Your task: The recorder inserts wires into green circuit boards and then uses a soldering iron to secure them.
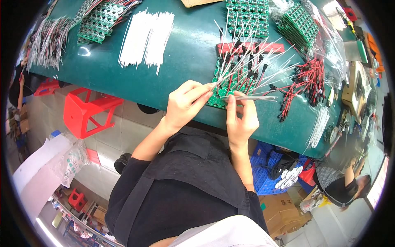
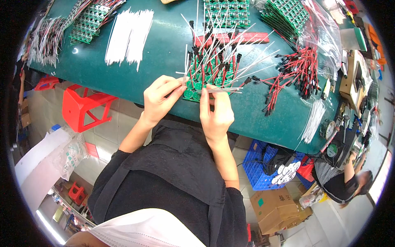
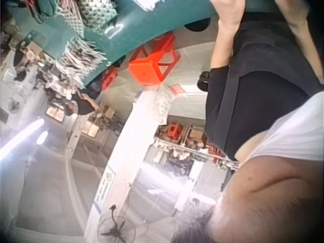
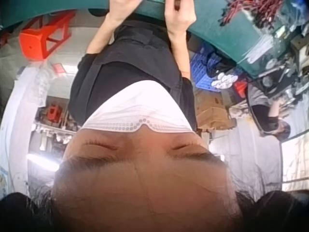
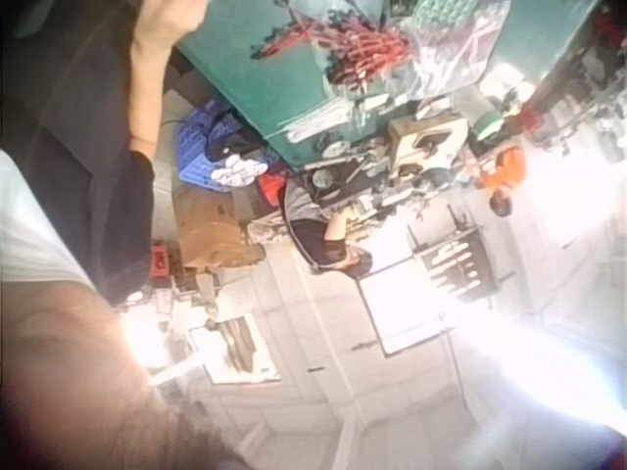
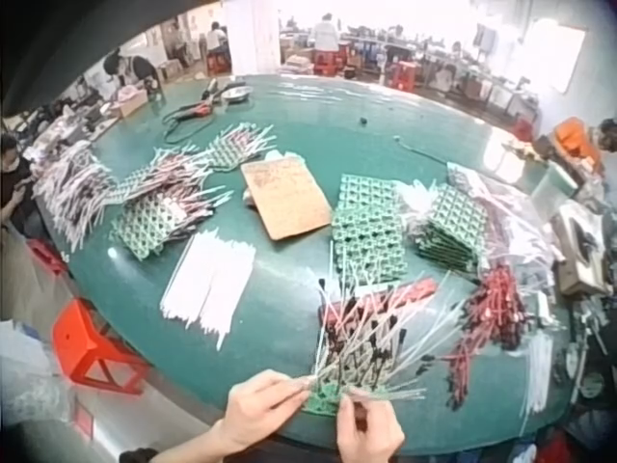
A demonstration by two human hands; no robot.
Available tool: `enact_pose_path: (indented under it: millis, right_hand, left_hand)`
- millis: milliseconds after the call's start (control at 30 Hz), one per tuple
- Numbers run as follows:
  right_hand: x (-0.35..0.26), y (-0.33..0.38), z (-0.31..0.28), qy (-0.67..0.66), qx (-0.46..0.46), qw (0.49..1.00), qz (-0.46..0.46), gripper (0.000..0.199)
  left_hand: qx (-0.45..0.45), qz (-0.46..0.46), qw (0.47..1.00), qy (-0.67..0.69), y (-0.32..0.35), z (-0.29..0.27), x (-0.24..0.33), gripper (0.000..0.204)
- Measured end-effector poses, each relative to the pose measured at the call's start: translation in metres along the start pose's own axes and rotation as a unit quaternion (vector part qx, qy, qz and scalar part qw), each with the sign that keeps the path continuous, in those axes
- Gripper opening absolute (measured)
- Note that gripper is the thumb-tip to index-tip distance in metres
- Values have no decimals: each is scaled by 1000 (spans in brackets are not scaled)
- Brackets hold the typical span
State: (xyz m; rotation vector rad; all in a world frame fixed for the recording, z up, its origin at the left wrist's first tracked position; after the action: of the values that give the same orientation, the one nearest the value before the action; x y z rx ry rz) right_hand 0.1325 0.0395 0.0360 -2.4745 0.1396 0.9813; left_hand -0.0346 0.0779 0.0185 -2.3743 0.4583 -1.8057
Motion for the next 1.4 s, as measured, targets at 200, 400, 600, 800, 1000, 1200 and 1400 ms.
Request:
enact_pose_path:
  millis: [200,400,600,800,1000,1200,1400]
  right_hand:
    - [3,1,3,19,-14,1000,-3,13]
    - [1,0,2,10,-11,1000,-10,15]
    - [-8,-1,3,52,-10,996,-67,16]
    - [3,3,-3,9,-8,1000,2,16]
    - [24,10,-10,-49,7,997,52,11]
    - [27,10,-14,-67,10,995,67,11]
    - [30,12,-14,-38,28,997,60,10]
  left_hand:
    - [30,31,999,5,-2,-3,6,22]
    - [33,29,999,26,-4,-2,9,21]
    - [30,18,998,58,-4,3,11,20]
    - [32,-21,995,96,3,8,2,12]
    - [12,6,998,53,1,11,5,12]
    - [11,4,998,55,2,12,3,12]
    - [8,33,999,22,1,16,8,13]
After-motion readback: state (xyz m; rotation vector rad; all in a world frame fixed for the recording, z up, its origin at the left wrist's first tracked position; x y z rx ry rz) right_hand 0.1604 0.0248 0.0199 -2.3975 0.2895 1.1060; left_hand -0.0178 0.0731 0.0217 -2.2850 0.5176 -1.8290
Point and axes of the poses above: each hand's wrist, its own y-axis away from the middle knuckle, its own z-axis out of the palm, x = y × z, the point moved 9 cm from there along -y, towards the middle knuckle, and after that the axes turned 11 degrees about y, right-handed, at the moved point
